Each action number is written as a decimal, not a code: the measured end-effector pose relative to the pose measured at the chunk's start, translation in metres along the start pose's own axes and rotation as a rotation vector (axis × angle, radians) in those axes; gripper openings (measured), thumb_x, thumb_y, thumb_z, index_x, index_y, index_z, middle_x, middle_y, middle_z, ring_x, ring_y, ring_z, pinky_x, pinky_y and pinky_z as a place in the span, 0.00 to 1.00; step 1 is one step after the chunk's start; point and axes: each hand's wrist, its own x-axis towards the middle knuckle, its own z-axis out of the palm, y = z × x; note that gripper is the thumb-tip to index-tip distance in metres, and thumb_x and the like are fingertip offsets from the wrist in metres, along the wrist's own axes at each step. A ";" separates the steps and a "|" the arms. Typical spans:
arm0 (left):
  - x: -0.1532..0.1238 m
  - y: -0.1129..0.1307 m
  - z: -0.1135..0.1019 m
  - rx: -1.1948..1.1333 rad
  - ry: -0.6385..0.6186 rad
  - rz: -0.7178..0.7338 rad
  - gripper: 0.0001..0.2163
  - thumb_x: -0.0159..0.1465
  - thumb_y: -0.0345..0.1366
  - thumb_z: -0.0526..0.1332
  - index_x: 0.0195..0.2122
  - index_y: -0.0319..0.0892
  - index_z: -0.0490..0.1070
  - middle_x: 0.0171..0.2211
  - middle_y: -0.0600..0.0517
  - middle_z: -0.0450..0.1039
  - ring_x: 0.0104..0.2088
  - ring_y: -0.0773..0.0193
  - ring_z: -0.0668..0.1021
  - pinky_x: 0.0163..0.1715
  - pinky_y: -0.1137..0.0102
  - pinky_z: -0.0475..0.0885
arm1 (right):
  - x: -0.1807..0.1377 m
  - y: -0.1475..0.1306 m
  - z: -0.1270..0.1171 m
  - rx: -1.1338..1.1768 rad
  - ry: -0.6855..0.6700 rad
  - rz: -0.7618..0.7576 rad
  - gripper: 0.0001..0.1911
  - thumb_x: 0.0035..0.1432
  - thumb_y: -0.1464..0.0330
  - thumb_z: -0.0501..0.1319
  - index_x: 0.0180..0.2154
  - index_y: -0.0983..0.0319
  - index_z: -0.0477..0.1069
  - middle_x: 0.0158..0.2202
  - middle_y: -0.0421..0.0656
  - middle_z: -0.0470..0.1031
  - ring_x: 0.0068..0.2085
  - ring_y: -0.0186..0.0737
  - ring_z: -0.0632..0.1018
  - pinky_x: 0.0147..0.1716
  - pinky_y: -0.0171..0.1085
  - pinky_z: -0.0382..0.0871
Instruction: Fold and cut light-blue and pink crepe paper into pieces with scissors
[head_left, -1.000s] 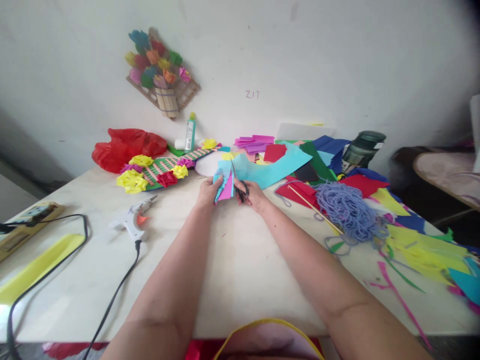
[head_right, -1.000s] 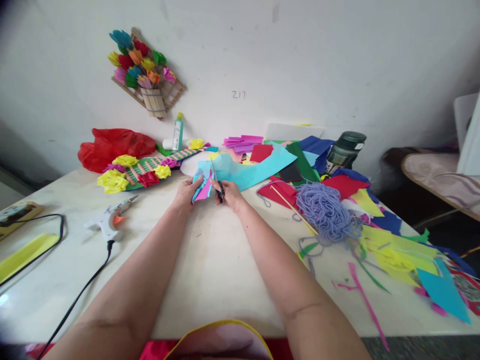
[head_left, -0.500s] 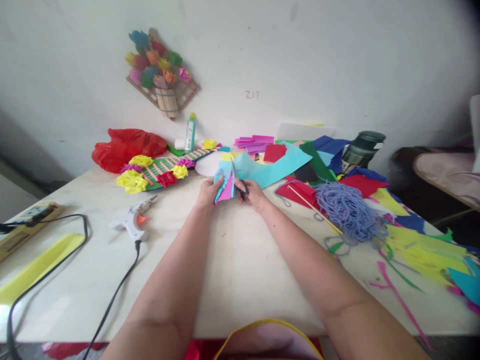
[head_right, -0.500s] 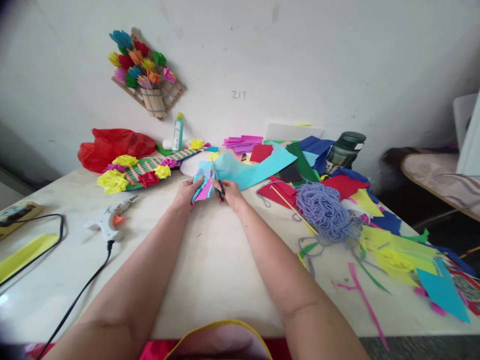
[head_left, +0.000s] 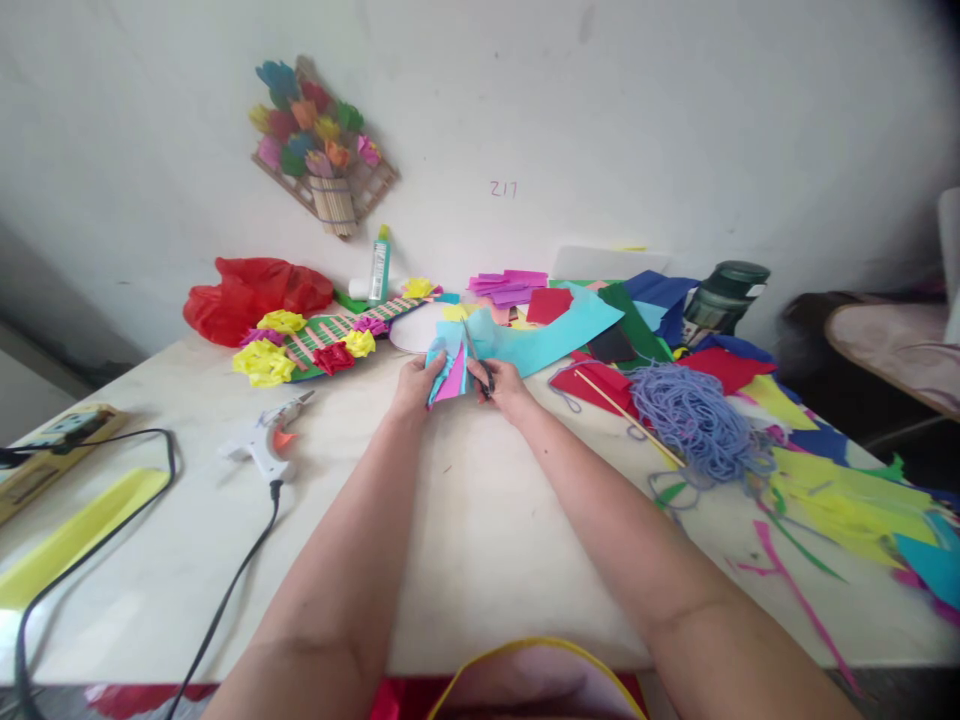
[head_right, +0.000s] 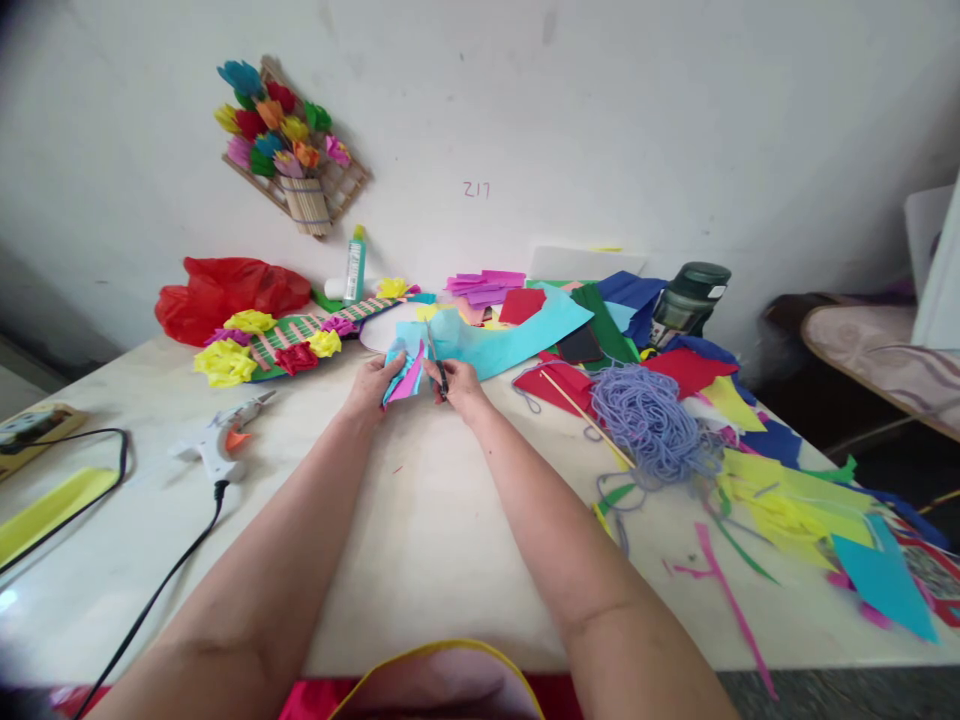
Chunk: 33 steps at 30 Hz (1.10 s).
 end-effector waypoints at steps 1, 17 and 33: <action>0.000 0.001 0.000 0.003 -0.002 -0.001 0.18 0.39 0.46 0.69 0.20 0.38 0.66 0.15 0.58 0.65 0.15 0.74 0.65 0.16 0.77 0.59 | -0.001 -0.001 0.000 0.010 -0.013 0.007 0.19 0.45 0.54 0.62 0.23 0.63 0.64 0.14 0.33 0.63 0.13 0.26 0.64 0.12 0.28 0.55; -0.007 0.006 -0.001 0.060 -0.077 -0.046 0.17 0.40 0.46 0.69 0.22 0.37 0.69 0.17 0.56 0.68 0.16 0.73 0.66 0.16 0.76 0.58 | 0.000 -0.005 -0.005 0.036 0.012 -0.002 0.17 0.47 0.55 0.61 0.23 0.63 0.64 0.15 0.33 0.63 0.13 0.26 0.64 0.12 0.28 0.56; -0.004 0.009 -0.022 -0.199 0.095 0.051 0.16 0.44 0.44 0.68 0.26 0.38 0.68 0.16 0.56 0.68 0.15 0.73 0.68 0.16 0.78 0.63 | -0.005 -0.011 -0.012 0.029 -0.253 0.083 0.20 0.52 0.56 0.58 0.35 0.67 0.70 0.19 0.42 0.72 0.16 0.31 0.72 0.07 0.27 0.46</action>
